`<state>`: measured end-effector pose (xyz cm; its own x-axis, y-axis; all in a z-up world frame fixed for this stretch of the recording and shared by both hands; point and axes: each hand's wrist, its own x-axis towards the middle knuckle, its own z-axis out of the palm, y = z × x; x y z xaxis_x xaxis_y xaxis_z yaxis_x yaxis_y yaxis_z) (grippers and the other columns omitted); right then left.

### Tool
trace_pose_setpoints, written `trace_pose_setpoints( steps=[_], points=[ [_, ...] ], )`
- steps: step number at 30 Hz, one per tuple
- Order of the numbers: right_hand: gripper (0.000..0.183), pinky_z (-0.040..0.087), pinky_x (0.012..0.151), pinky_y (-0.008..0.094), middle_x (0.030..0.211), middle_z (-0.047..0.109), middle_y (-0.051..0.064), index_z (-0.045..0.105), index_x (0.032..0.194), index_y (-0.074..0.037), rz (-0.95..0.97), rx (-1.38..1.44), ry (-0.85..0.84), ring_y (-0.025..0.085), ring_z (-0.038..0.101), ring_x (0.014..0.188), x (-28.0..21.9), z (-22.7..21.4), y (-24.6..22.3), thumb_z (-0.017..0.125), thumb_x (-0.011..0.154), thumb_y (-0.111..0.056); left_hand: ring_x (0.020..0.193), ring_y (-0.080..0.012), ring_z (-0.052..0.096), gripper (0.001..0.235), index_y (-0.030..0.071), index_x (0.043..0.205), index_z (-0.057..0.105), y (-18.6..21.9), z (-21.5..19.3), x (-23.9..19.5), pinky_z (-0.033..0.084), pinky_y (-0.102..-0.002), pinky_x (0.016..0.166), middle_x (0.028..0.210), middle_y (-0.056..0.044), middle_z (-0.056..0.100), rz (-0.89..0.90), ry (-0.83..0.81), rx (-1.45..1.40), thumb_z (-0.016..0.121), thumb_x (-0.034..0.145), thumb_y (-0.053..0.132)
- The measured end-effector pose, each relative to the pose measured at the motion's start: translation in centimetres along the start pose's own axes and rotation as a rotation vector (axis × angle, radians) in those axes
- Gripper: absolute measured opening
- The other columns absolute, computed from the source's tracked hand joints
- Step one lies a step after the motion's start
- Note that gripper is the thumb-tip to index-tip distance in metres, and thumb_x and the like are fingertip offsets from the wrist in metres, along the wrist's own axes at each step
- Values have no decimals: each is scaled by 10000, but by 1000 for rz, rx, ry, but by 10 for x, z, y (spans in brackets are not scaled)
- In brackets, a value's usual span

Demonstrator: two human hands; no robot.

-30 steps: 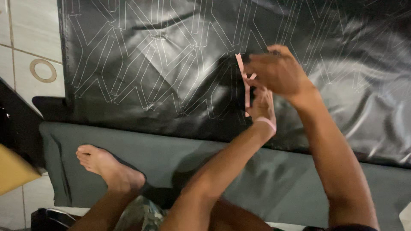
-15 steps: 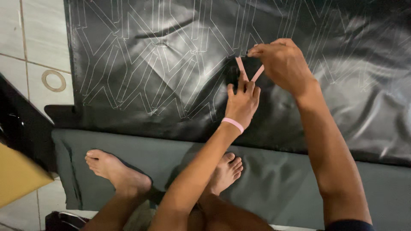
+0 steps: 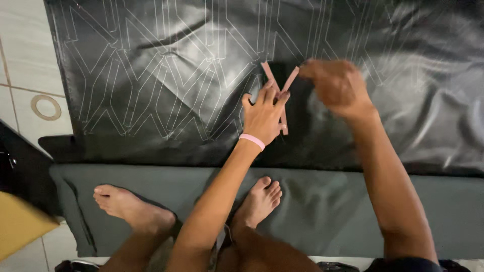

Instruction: The person uses a pink Y-shaped template to repeatedly mark a large black sheet laid on the floor. They align the template over pre-drawn white lines and trace or mark the material with a small tool, moving the template to new positions across the sheet.

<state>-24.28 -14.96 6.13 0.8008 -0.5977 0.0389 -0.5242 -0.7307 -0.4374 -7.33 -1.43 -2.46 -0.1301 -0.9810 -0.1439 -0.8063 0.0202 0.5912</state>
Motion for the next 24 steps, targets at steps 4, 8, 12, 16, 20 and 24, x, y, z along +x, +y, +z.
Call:
trace_pose_setpoints(
  steps=[4,8,12,16,20,24],
  points=[
    [218,564,929,375,1143,759,66,709,1194,-68,118,-31,44,248,743,1044,-2,2,9,602,1030,26,1393,-240,430,1208,243,1584,325,1,-2,4,324,-617,950,1384,-95,523,-56,-70,-40,954,556,327],
    [284,564,881,385,1131,763,71,685,1238,-34,106,40,20,262,734,992,-14,1,6,592,980,40,1339,-264,463,1293,257,1583,273,-1,-1,7,326,-598,912,1379,-113,515,-21,-39,-6,977,503,355],
    [242,575,788,384,1127,780,65,702,1215,-57,194,-10,25,267,718,886,-23,6,2,620,1002,25,1286,-254,476,1352,275,1623,239,-3,-3,8,323,-584,903,1330,-61,521,-42,-116,-6,978,497,397],
    [288,597,860,370,1180,750,75,671,1268,-59,211,83,108,258,739,1012,-37,15,1,570,1023,54,1264,-248,468,1322,291,1578,271,-3,-5,9,314,-584,908,1278,-40,512,-35,-112,-43,984,476,453],
    [334,590,792,397,1134,761,78,704,1241,-66,270,-82,164,285,730,895,-46,47,-21,608,956,79,1285,-252,451,1335,284,1587,288,-8,-5,6,295,-551,882,1280,-27,494,10,-42,-66,983,461,461],
    [413,586,744,374,1152,737,152,684,1243,-13,152,40,145,268,741,849,-81,64,-75,628,844,80,1296,-223,445,1316,304,1607,296,-11,-6,5,287,-524,916,1309,-12,477,5,-68,-71,976,490,452]
  ],
)
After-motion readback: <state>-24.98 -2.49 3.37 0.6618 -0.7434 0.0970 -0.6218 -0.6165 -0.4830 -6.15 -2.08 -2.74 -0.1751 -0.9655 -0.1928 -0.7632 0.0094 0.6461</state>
